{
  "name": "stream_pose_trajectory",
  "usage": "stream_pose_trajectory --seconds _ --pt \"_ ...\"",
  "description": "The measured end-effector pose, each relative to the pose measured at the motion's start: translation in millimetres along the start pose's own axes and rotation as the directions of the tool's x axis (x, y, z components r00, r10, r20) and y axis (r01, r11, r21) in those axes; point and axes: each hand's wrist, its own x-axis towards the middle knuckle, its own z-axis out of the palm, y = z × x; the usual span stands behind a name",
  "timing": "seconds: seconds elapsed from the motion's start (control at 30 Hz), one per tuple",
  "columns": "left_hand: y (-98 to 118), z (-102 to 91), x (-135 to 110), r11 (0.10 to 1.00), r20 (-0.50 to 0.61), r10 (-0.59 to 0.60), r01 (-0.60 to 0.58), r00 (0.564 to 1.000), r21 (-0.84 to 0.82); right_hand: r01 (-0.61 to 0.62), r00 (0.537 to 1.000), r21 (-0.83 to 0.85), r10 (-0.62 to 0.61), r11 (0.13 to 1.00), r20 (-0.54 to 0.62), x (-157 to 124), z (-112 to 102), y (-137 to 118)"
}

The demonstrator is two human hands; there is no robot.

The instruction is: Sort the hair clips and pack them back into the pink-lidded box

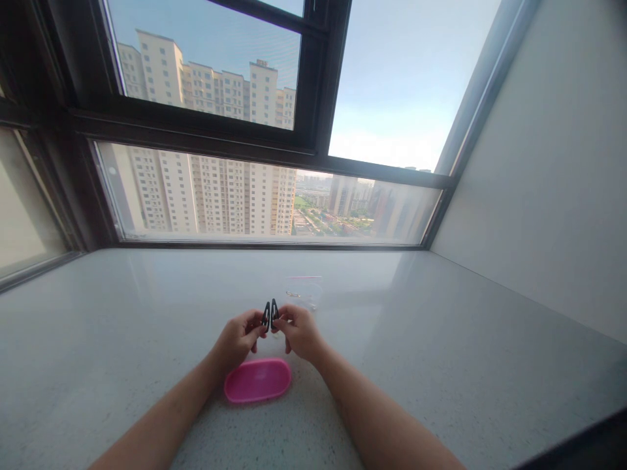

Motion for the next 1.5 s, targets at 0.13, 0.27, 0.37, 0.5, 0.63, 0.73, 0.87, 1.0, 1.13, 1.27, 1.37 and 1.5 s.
stream_pose_trajectory --seconds 0.13,0.27,0.37,0.5,0.63,0.73,0.87,1.0,1.13,1.27,1.37,1.5 --pt "-0.1 0.5 -0.4 0.999 -0.001 -0.007 0.007 1.0 -0.045 -0.012 1.0 -0.005 0.012 1.0 -0.002 0.3 -0.5 0.1" --pt "2.0 1.2 -1.3 0.997 0.002 -0.019 0.019 1.0 -0.068 -0.02 1.0 -0.008 0.02 1.0 0.003 0.9 -0.5 1.7" --pt "4.2 1.3 -1.3 0.997 -0.009 -0.031 0.03 0.999 -0.069 -0.02 1.0 -0.012 0.02 1.0 0.006 0.6 -0.5 2.1" --pt "5.0 1.1 -0.9 0.997 -0.011 -0.038 0.037 0.999 -0.068 -0.032 0.999 -0.027 0.033 0.999 0.028 -0.3 -0.4 1.3" --pt "4.1 1.1 -1.2 0.998 0.01 -0.029 0.03 1.0 -0.06 -0.051 0.998 -0.054 0.053 0.997 0.03 -0.5 -0.9 1.2" --pt "4.6 1.5 -1.6 0.999 0.031 -0.017 0.019 0.999 -0.051 -0.088 0.995 -0.053 0.09 0.995 0.04 0.1 -0.6 2.8" --pt "6.2 1.3 -1.8 1.0 0.033 -0.008 0.009 0.999 -0.02 -0.102 0.994 -0.043 0.103 0.994 0.042 0.6 1.3 5.8" --pt "5.8 0.0 -2.5 0.999 0.058 -0.033 0.032 0.998 0.014 -0.081 0.997 -0.097 0.082 0.992 0.01 0.2 0.9 6.2" --pt "6.7 0.6 -3.6 0.999 0.103 -0.029 0.024 0.994 0.048 -0.091 0.996 -0.139 0.09 0.986 -0.013 -0.5 -0.5 4.8" --pt "8.1 2.7 -4.6 0.995 0.082 0.02 -0.028 0.996 0.096 -0.089 0.996 -0.133 0.09 0.987 0.004 -1.3 0.5 2.8" --pt "7.9 2.9 -5.2 0.996 0.077 0.031 -0.038 0.997 0.086 -0.088 0.995 -0.071 0.091 0.994 0.05 -1.6 0.8 0.7" --pt "3.8 0.6 -4.3 0.991 0.076 0.024 -0.034 0.997 0.13 -0.117 0.991 0.042 0.114 0.992 0.067 -1.3 -0.8 -1.1"
